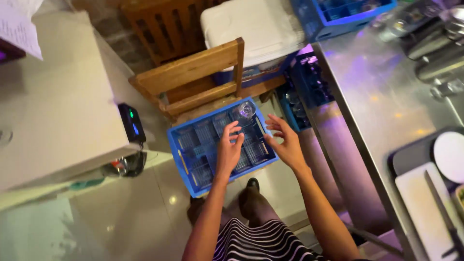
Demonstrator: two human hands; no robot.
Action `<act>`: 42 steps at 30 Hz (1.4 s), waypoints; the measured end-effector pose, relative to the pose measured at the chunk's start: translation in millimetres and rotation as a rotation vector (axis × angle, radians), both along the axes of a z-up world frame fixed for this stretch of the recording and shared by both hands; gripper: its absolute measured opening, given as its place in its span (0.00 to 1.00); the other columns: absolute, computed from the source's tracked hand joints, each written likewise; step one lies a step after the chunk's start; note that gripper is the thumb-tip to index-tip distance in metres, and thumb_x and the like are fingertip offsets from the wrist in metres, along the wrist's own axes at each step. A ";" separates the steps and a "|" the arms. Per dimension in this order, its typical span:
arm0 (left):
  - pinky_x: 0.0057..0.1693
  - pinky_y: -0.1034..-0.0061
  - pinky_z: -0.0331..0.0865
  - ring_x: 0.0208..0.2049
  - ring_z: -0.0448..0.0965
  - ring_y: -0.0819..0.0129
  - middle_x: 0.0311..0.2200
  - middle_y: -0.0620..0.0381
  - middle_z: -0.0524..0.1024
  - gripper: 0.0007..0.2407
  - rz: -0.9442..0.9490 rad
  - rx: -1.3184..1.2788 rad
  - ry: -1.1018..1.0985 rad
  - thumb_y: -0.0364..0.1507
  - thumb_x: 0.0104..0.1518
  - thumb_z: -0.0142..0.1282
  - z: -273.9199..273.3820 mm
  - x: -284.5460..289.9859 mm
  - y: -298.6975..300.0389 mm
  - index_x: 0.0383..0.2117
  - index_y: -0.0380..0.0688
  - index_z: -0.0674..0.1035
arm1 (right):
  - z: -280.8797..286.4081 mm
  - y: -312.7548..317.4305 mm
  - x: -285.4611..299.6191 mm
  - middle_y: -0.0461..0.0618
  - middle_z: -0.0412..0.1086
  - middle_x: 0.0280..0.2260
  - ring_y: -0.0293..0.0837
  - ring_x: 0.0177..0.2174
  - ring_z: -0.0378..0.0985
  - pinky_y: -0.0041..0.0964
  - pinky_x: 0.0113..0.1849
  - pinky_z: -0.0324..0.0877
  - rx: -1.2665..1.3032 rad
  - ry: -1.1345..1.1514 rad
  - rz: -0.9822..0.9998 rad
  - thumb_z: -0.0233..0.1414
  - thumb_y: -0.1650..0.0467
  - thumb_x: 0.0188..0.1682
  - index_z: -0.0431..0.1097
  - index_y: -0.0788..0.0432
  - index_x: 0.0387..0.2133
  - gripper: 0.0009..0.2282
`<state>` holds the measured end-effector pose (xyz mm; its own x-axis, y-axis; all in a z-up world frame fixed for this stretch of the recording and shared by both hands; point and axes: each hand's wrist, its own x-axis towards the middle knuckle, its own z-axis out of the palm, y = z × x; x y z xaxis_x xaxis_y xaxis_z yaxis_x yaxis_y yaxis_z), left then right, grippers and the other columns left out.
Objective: Polishing wine glasses with a cloth and arranging them neatly on a counter.
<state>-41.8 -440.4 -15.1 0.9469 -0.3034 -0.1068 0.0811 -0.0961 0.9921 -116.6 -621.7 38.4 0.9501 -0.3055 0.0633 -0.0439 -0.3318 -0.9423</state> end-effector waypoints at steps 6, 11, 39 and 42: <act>0.49 0.72 0.75 0.40 0.79 0.66 0.47 0.52 0.81 0.18 0.120 0.009 -0.009 0.27 0.60 0.58 -61.9 8.3 -29.0 0.57 0.45 0.73 | -31.0 -27.5 24.6 0.47 0.73 0.52 0.37 0.47 0.76 0.29 0.43 0.72 0.054 0.065 0.042 0.59 0.77 0.46 0.63 0.53 0.62 0.28; 0.49 0.72 0.74 0.40 0.79 0.66 0.47 0.52 0.81 0.17 0.176 -0.005 0.054 0.27 0.59 0.58 -110.8 29.4 -46.1 0.56 0.44 0.74 | -76.7 -40.4 54.4 0.47 0.72 0.51 0.37 0.45 0.76 0.28 0.41 0.73 0.123 0.070 0.068 0.58 0.78 0.47 0.64 0.54 0.62 0.26; 0.40 0.79 0.72 0.37 0.80 0.75 0.40 0.63 0.82 0.16 0.323 -0.456 0.553 0.45 0.66 0.47 -177.2 69.9 -110.8 0.46 0.51 0.80 | -192.8 -50.1 118.8 0.46 0.77 0.38 0.36 0.35 0.77 0.29 0.37 0.71 0.575 0.267 0.020 0.47 0.63 0.59 0.74 0.63 0.50 0.16; 0.36 0.80 0.69 0.33 0.79 0.74 0.33 0.62 0.82 0.19 0.413 -0.520 0.702 0.48 0.66 0.42 -173.7 65.3 -112.3 0.42 0.50 0.82 | -169.5 -43.1 109.4 0.45 0.76 0.34 0.35 0.32 0.76 0.28 0.36 0.71 0.696 0.282 -0.020 0.46 0.62 0.59 0.75 0.64 0.46 0.17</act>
<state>23.4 -552.7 -188.7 0.7614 -0.1297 -0.6352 0.6004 0.5109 0.6153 -7.3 -664.9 -131.2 0.8954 -0.2038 -0.3960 -0.3146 0.3399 -0.8863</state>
